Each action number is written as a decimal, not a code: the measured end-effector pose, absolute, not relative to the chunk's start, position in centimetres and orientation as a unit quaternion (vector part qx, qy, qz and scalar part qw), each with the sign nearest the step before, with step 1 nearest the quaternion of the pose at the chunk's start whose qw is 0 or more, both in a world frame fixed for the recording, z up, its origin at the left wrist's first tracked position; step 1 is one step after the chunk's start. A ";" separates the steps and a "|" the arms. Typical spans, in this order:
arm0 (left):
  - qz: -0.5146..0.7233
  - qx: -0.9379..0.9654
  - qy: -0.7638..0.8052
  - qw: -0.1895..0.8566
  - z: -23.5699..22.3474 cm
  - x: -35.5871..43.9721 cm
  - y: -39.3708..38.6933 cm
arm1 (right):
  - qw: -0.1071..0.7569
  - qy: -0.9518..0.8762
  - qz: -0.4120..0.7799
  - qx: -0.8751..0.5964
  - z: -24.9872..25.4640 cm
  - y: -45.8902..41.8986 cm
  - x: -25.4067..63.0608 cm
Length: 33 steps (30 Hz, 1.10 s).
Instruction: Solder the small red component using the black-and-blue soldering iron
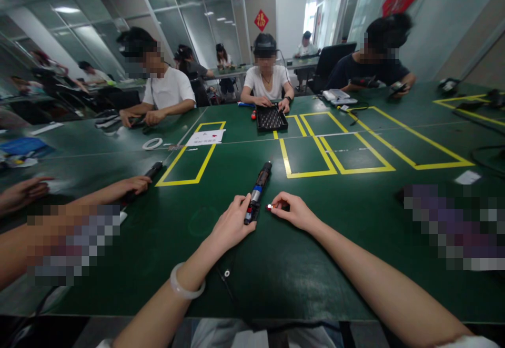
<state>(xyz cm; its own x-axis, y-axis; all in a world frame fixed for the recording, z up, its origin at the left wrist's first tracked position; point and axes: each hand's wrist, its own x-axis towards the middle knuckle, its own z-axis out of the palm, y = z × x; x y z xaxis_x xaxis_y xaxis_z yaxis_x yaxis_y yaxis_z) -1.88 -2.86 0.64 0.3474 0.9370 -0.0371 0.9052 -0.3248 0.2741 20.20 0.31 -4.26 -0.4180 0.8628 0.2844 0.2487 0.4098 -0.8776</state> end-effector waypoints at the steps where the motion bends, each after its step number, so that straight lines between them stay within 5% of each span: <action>1: 0.066 0.812 0.567 0.125 0.6 -1.5 -2.8 | 0.388 -0.745 0.398 -0.368 -4.3 0.2 20.1; 18: 0.051 0.809 0.580 0.082 0.2 0.2 -3.2 | 0.331 -0.830 0.258 -0.367 -4.2 -0.3 18.5; 33: 0.034 0.810 0.584 0.040 0.2 0.7 -3.3 | 0.345 -0.827 0.274 -0.349 -4.1 -0.8 18.3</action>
